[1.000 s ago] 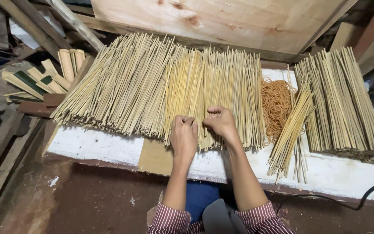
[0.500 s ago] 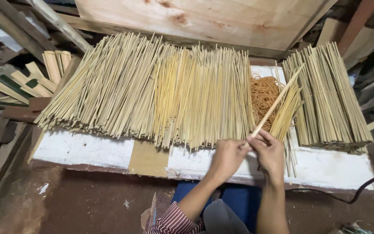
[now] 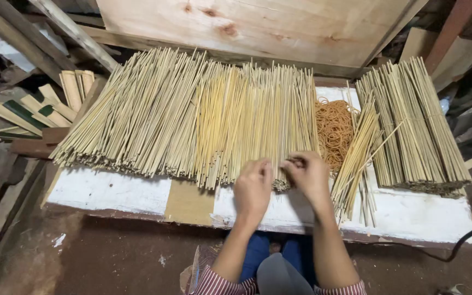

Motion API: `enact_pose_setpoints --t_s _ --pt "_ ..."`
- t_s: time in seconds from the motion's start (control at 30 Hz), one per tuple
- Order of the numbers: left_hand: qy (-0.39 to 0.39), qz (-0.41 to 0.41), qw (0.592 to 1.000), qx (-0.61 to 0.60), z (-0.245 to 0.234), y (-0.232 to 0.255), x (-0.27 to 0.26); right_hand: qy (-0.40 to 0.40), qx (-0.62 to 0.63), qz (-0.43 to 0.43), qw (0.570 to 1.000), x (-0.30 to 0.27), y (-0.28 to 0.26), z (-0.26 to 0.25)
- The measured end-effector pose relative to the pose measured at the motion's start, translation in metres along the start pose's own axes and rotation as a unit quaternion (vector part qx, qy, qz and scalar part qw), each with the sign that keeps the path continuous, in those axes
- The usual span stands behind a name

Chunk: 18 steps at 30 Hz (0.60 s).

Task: Sorting thin wooden sticks into different piles on a workbench

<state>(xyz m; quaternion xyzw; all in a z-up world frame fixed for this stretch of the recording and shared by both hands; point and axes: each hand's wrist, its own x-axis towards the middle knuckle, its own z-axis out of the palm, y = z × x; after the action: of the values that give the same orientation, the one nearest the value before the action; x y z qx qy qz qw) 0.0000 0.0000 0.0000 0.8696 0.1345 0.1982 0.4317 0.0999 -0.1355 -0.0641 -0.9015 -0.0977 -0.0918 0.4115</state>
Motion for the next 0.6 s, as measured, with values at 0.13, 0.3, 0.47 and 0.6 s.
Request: enact_pose_setpoints --t_s 0.13,0.3,0.47,0.6 --pt "0.108 0.037 0.990 0.079 -0.014 -0.061 0.018 -0.066 0.053 -0.047 0.995 0.011 -0.060 0.060" --pt "0.089 0.053 0.979 0.173 -0.024 -0.080 0.032 -0.140 0.034 -0.014 0.990 0.019 -0.082 0.068" --pt "0.091 0.052 0.973 0.208 -0.016 -0.093 0.034 -0.172 -0.028 -0.040 0.984 0.021 -0.075 0.070" --pt "0.093 0.032 0.970 0.224 -0.013 -0.092 0.036 -0.178 -0.068 -0.058 0.980 0.020 -0.075 0.072"
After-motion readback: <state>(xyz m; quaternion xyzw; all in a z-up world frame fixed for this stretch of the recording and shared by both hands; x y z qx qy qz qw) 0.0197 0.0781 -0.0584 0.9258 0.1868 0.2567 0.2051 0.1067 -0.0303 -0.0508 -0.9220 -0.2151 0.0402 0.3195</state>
